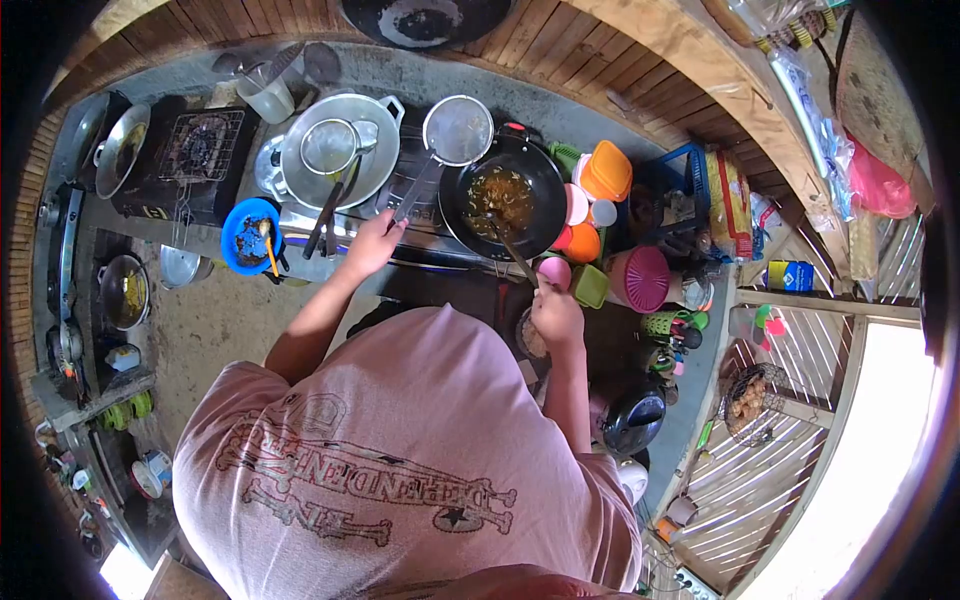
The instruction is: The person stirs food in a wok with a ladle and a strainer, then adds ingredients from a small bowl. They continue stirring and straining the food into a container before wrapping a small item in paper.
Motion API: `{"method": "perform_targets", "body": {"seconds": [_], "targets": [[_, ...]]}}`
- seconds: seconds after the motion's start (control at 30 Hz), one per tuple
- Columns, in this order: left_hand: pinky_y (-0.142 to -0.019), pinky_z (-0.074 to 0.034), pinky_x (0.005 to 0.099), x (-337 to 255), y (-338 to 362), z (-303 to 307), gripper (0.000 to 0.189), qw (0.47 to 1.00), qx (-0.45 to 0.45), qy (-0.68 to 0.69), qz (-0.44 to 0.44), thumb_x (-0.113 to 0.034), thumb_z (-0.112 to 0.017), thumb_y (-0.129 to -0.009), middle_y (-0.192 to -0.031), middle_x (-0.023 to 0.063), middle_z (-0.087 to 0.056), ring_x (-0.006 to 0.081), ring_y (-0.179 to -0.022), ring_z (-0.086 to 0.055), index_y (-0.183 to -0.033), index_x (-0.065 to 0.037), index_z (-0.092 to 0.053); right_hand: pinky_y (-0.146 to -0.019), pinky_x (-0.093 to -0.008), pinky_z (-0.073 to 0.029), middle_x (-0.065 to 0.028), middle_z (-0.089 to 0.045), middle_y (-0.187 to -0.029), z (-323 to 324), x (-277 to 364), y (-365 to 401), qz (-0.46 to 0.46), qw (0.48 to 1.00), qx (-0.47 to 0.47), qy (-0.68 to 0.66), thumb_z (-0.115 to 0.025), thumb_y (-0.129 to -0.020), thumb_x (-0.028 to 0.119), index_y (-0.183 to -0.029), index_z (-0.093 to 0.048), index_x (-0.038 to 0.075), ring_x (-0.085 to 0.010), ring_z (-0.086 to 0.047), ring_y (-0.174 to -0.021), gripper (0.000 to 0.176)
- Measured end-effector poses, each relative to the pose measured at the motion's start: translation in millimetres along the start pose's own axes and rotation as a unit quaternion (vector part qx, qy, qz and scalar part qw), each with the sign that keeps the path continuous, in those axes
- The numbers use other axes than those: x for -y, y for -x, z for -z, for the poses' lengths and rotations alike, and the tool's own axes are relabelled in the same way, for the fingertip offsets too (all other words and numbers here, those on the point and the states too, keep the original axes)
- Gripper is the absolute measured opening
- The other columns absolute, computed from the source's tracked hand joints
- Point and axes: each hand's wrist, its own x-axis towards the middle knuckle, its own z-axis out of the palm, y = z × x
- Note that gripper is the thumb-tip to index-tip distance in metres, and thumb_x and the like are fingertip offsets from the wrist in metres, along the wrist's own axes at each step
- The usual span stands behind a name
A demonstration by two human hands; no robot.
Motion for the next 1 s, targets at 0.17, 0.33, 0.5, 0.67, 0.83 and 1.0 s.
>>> {"method": "perform_targets", "body": {"seconds": [0.17,0.33,0.5,0.67,0.83,1.0], "targets": [[-0.074,-0.048,0.0456,1,-2,-2,0.027,1.0,0.003,-0.014,-0.003,-0.024,-0.059,-0.097,-0.085,0.0248,-0.065,0.0409,-0.083,-0.064,-0.105,0.001,-0.061,-0.079,-0.0498,-0.053,-0.0222,-0.069,-0.1,15,-7,14,-0.016,1.0,-0.005,0.0,-0.05,-0.095,0.022,-0.123,-0.065,0.005,-0.0401,-0.067,-0.089,0.035],[-0.075,-0.048,0.0453,-13,-2,5,0.027,0.999,0.027,-0.024,0.033,-0.024,-0.059,-0.097,-0.087,0.0249,-0.065,0.041,-0.085,-0.065,-0.105,0.002,-0.061,-0.078,-0.0492,-0.053,-0.0223,-0.069,-0.1,15,-21,15,-0.035,0.999,-0.018,0.013,-0.053,-0.095,0.023,-0.124,-0.065,0.008,-0.0399,-0.067,-0.09,0.035],[-0.072,-0.047,0.0446,2,0,-4,0.027,1.0,-0.016,-0.007,-0.015,-0.024,-0.058,-0.097,-0.083,0.0237,-0.064,0.0398,-0.08,-0.063,-0.105,0.001,-0.061,-0.08,-0.0487,-0.053,-0.0211,-0.07,-0.103,19,-19,10,-0.085,0.996,-0.016,0.035,-0.055,-0.095,0.023,-0.124,-0.065,0.007,-0.0393,-0.067,-0.094,0.034],[-0.078,-0.048,0.0425,4,1,2,0.029,0.999,0.037,-0.014,0.036,-0.023,-0.056,-0.097,-0.094,0.0245,-0.066,0.0399,-0.087,-0.065,-0.115,0.0,-0.061,-0.081,-0.0492,-0.053,-0.0203,-0.07,-0.104,-1,-29,-13,-0.115,0.992,-0.029,0.032,-0.055,-0.096,0.023,-0.122,-0.065,0.007,-0.0392,-0.067,-0.095,0.032],[-0.078,-0.048,0.0421,6,2,0,0.028,1.0,0.021,-0.016,0.011,-0.024,-0.054,-0.098,-0.092,0.0232,-0.065,0.0375,-0.088,-0.066,-0.113,-0.001,-0.061,-0.069,-0.0508,-0.055,-0.0194,-0.071,-0.092,-5,-23,-41,-0.087,0.993,-0.063,0.04,-0.051,-0.097,0.024,-0.131,-0.06,0.013,-0.0382,-0.07,-0.083,0.037],[-0.073,-0.046,0.0415,0,4,1,0.026,0.999,0.025,-0.015,0.027,-0.024,-0.055,-0.098,-0.085,0.0212,-0.064,0.0352,-0.08,-0.063,-0.111,-0.002,-0.061,-0.068,-0.0509,-0.055,-0.0183,-0.072,-0.083,-14,-8,-68,-0.079,0.991,-0.088,0.061,-0.049,-0.097,0.026,-0.123,-0.067,0.015,-0.0363,-0.071,-0.077,0.033]]}}
